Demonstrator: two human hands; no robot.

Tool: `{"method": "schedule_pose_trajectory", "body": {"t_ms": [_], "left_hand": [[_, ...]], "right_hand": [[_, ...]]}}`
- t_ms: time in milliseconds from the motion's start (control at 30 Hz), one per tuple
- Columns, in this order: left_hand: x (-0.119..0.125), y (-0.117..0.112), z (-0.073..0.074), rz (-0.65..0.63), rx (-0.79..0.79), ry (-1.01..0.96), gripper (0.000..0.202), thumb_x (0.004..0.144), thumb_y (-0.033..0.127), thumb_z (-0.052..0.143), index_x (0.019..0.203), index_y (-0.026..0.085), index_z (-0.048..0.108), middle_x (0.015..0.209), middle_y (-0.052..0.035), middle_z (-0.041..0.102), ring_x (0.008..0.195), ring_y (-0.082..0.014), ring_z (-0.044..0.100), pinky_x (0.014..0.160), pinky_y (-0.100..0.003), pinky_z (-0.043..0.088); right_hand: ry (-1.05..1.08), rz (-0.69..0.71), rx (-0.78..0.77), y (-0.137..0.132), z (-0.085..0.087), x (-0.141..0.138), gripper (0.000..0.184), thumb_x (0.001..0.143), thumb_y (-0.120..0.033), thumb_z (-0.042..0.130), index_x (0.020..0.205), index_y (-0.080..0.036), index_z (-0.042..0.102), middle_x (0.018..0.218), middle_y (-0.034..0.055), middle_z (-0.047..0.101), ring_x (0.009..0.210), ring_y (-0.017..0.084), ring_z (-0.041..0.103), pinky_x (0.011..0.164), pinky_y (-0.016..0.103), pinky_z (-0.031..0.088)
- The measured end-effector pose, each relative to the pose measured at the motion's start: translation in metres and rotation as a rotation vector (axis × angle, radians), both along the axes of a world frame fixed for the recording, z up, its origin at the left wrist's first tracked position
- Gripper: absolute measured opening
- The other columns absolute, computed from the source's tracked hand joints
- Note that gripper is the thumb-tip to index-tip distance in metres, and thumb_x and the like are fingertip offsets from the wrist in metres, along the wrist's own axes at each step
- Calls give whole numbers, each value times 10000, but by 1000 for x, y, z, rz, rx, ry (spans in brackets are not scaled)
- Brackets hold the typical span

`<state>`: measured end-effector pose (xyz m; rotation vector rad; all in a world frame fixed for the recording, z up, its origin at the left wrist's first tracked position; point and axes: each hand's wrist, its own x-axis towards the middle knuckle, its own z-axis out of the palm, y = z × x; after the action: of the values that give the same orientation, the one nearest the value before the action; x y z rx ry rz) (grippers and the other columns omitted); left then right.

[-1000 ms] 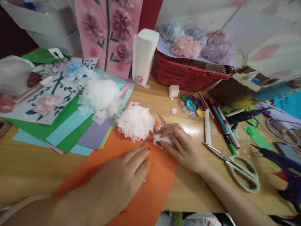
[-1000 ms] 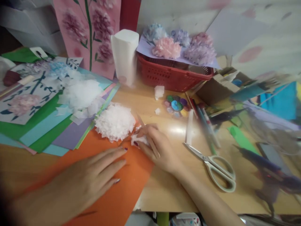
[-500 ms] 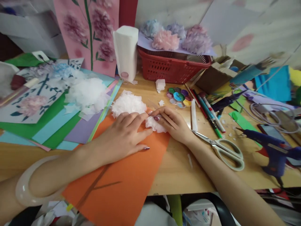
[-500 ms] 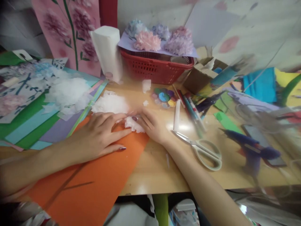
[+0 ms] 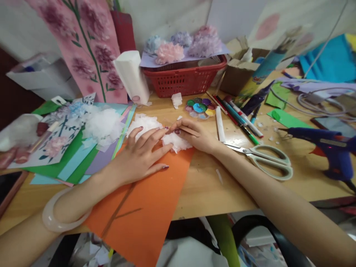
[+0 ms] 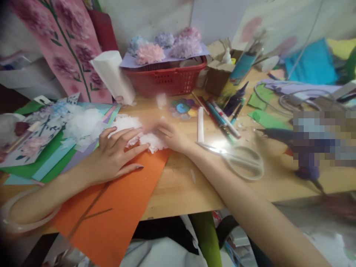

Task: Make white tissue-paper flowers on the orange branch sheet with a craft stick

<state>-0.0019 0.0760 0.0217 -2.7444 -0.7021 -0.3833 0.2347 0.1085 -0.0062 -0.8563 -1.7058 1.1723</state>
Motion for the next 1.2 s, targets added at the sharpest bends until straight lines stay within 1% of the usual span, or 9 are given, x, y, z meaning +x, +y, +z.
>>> {"method": "schedule_pose_trajectory", "body": {"t_ms": [167,267,400,533,767,833,1000,1100,1200], "left_hand": [[2,-3,10,-9,-31,-13,281,919,316,591,1178,213,625,1368,-176,552,1263,-342,498,1067,-576,317],[14,-5,13,-18,-111,-63,310,929,243,556,1230,167,567,1347,-180,578,1252,-317,528,1039,-535,390],[22,-9,8,-69,-233,-87,290,941,124,476,1215,141,569,1309,-173,613,1232,-265,566,1018,-489,470],[14,-15,1,-101,-248,-83,316,921,64,459,1186,136,614,1283,-168,632,1248,-262,569,1002,-467,519],[11,-23,-3,-160,-201,-119,319,893,26,492,1152,149,631,1121,-124,716,1081,-219,668,926,-404,568],[20,-20,-2,-144,-161,-187,317,883,27,506,1136,176,626,1094,-105,713,1046,-207,670,906,-390,565],[41,-8,-3,25,-172,-186,391,911,149,545,1301,163,553,1339,-161,596,1306,-282,507,1058,-510,444],[33,-11,-3,-30,-180,-155,294,900,143,554,1175,196,643,1317,-126,624,1268,-275,534,1086,-551,394],[17,-22,0,-18,-147,-267,191,867,116,601,973,240,701,1147,-57,701,1113,-229,615,1084,-545,382]], "right_hand": [[70,29,-11,6,-5,2,91,824,-218,595,892,-215,654,1002,30,731,1016,188,667,995,387,479],[124,16,-28,9,-7,3,127,782,-168,600,884,-209,662,1003,32,740,997,187,673,972,390,492],[162,41,4,9,-6,2,158,776,-132,570,864,-212,673,987,26,747,1007,186,665,966,393,489],[173,56,14,9,-4,1,150,776,-121,564,817,-205,682,939,25,752,980,185,673,947,388,496],[333,17,-158,9,-5,1,207,679,-79,619,840,-200,665,921,37,758,990,204,687,960,405,495],[408,-69,-187,11,-5,1,187,669,-110,644,829,-202,672,921,40,750,989,215,687,973,410,490],[579,-229,-287,12,3,5,67,687,-200,640,751,-209,657,841,28,728,928,213,690,951,401,491],[599,-242,-343,10,8,8,69,690,-208,624,757,-209,641,822,21,726,862,188,685,872,359,505],[535,-303,-303,8,9,10,73,689,-229,619,757,-205,635,801,26,716,832,188,670,793,329,496]]}}
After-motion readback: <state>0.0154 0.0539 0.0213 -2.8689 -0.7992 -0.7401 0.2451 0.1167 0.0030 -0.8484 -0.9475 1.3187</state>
